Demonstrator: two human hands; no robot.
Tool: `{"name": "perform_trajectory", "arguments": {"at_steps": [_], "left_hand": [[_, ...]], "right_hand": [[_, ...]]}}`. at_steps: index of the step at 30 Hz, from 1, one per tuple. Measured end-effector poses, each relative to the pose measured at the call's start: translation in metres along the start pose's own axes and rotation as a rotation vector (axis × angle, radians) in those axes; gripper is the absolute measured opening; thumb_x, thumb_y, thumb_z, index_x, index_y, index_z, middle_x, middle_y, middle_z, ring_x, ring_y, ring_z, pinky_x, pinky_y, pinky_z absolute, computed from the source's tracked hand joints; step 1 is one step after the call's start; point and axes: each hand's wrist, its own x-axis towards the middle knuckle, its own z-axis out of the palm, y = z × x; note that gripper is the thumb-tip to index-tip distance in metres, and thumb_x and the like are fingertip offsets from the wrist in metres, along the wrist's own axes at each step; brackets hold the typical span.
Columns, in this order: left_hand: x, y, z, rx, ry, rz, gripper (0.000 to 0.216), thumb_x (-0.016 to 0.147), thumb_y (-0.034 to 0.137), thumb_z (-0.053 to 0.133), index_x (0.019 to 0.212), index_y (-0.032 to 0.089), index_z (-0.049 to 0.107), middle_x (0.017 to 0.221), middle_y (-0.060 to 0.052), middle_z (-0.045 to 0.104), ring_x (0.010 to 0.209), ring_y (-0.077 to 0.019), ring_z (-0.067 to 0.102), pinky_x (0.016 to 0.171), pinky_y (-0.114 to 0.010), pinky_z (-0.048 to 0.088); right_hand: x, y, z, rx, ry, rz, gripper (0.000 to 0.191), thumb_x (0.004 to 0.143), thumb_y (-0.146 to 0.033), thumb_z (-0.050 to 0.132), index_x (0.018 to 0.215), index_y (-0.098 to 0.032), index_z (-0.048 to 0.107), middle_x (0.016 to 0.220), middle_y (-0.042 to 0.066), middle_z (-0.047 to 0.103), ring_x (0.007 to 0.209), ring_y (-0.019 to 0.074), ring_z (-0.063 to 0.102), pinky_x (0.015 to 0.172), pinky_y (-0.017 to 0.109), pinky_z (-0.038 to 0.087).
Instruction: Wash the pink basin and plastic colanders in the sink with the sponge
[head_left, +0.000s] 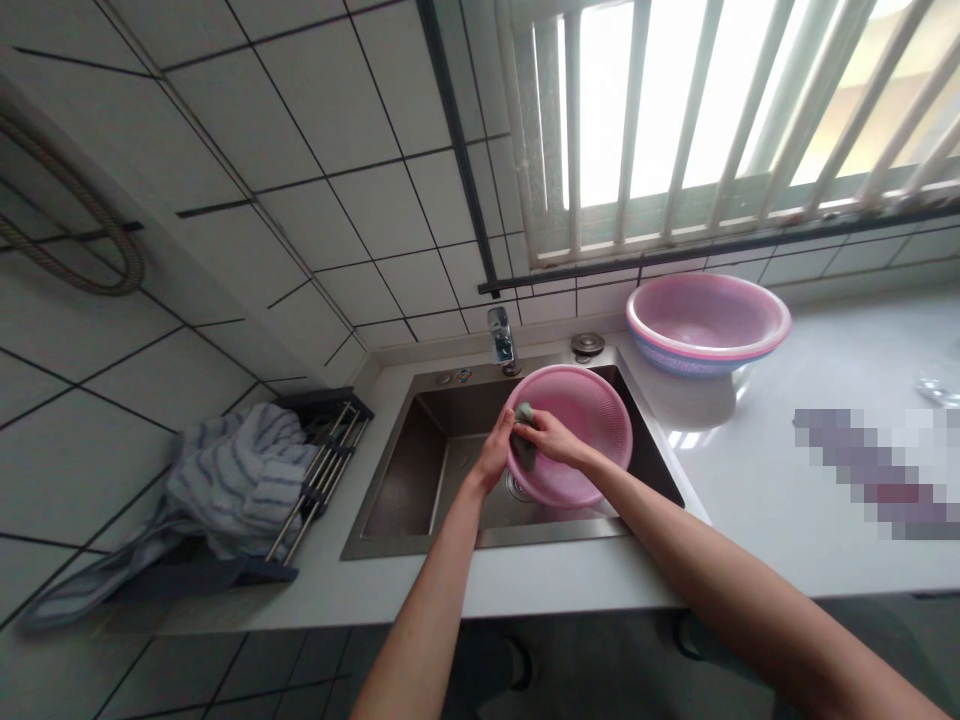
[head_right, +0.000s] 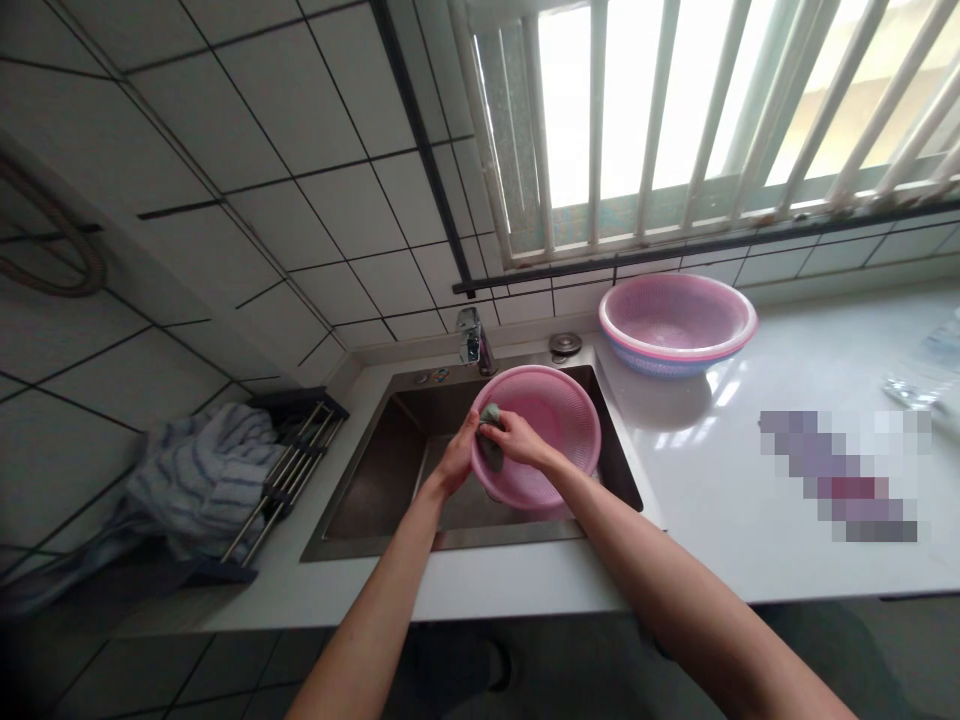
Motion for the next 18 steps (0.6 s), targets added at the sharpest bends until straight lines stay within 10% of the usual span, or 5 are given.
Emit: {"name": "perform_trajectory", "arguments": {"at_steps": [4,10,15,18], "left_hand": [[-0.003,0.003,0.005,0.013,-0.06,0.039,0.063,0.095,0.064,0.063,0.146,0.026,0.064,0.161,-0.006,0.053,0.158,-0.0301,0.036,0.134,-0.046,0.021],[0.003,-0.002,-0.001,0.0,-0.02,-0.004,0.066,0.095,0.066,0.062,0.144,0.023,0.065,0.158,-0.009,0.056,0.155,-0.0302,0.042,0.132,-0.047,0.024],[0.003,-0.002,0.001,0.008,-0.056,0.032,0.062,0.096,0.064,0.063,0.145,0.026,0.065,0.163,-0.005,0.05,0.158,-0.0281,0.036,0.133,-0.044,0.021],[0.001,0.001,0.003,-0.006,-0.05,0.001,0.061,0.096,0.064,0.063,0.143,0.025,0.067,0.161,-0.006,0.053,0.157,-0.0296,0.038,0.133,-0.046,0.023]], "right_hand": [[0.002,-0.003,-0.008,0.028,0.286,-0.018,0.037,0.087,-0.056,0.065,0.092,-0.019,0.061,0.09,0.003,0.064,0.078,0.0177,0.054,0.072,0.028,0.047],[-0.002,-0.008,-0.002,-0.043,0.005,-0.04,0.034,0.089,-0.054,0.064,0.085,-0.02,0.061,0.081,0.002,0.062,0.073,0.0171,0.052,0.068,0.027,0.046],[0.003,-0.01,-0.008,-0.011,0.278,-0.053,0.035,0.088,-0.055,0.063,0.087,-0.02,0.06,0.083,0.003,0.062,0.075,0.0181,0.052,0.068,0.028,0.046],[-0.001,-0.011,-0.005,-0.008,0.153,-0.046,0.036,0.089,-0.056,0.063,0.087,-0.02,0.06,0.081,0.002,0.061,0.073,0.0177,0.052,0.068,0.028,0.046]]}}
